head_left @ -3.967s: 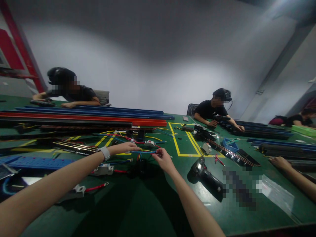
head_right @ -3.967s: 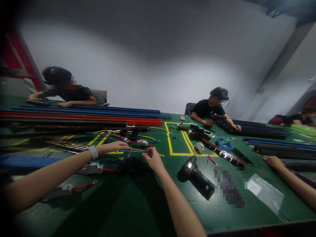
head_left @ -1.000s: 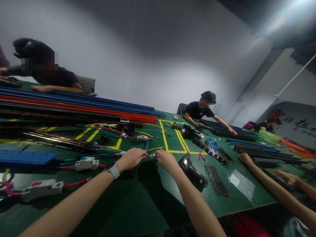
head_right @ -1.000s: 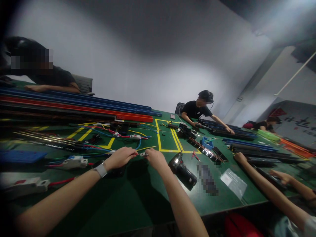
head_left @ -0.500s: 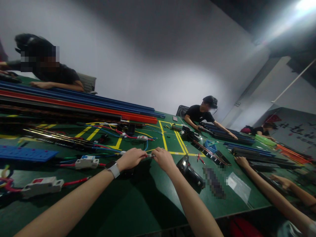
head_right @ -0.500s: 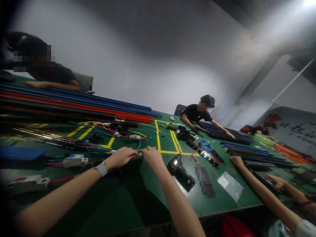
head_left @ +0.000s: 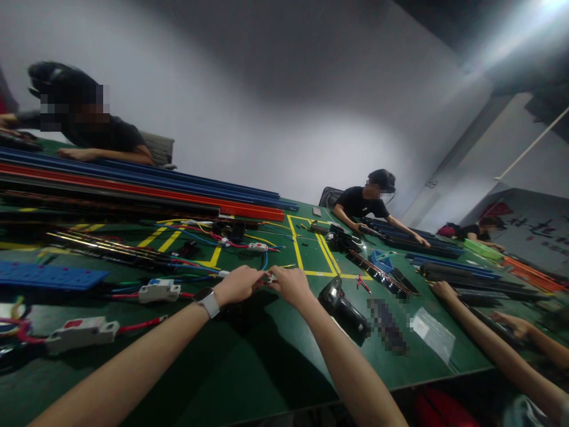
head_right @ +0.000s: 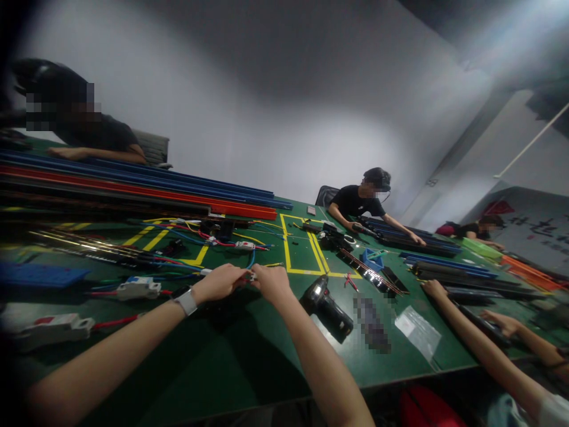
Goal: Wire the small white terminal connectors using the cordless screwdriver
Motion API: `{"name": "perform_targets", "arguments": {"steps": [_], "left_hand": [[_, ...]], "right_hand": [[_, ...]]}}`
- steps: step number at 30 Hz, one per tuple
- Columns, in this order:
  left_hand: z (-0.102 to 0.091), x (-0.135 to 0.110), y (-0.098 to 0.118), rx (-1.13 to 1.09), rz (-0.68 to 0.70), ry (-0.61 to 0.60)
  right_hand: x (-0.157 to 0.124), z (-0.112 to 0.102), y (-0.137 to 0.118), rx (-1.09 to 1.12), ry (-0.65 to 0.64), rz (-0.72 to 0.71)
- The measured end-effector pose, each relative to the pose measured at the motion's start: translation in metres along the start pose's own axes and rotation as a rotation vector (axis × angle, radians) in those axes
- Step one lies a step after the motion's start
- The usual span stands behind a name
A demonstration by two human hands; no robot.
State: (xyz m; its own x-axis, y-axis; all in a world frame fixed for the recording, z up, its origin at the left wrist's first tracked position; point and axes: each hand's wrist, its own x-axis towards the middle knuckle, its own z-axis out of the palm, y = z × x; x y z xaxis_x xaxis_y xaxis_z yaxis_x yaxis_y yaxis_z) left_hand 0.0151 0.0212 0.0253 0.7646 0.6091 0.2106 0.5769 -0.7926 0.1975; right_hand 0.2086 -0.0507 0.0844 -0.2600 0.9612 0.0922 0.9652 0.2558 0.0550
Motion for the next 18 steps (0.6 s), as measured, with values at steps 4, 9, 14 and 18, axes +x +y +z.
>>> {"name": "perform_targets", "arguments": {"steps": [4,9,14,18], "left_hand": [[-0.001,0.005,0.005,0.000,0.016,-0.022],[-0.001,0.014,0.011,-0.055,-0.051,-0.057],[0.000,0.015,0.012,-0.098,-0.069,-0.054],[0.001,0.014,0.011,-0.088,-0.091,-0.068]], "right_hand": [[-0.006,0.010,0.005,0.086,0.003,0.087],[-0.017,0.019,0.001,0.192,0.012,0.113],[-0.048,0.010,0.034,0.430,0.158,0.048],[-0.100,0.012,0.106,0.304,0.196,0.345]]}}
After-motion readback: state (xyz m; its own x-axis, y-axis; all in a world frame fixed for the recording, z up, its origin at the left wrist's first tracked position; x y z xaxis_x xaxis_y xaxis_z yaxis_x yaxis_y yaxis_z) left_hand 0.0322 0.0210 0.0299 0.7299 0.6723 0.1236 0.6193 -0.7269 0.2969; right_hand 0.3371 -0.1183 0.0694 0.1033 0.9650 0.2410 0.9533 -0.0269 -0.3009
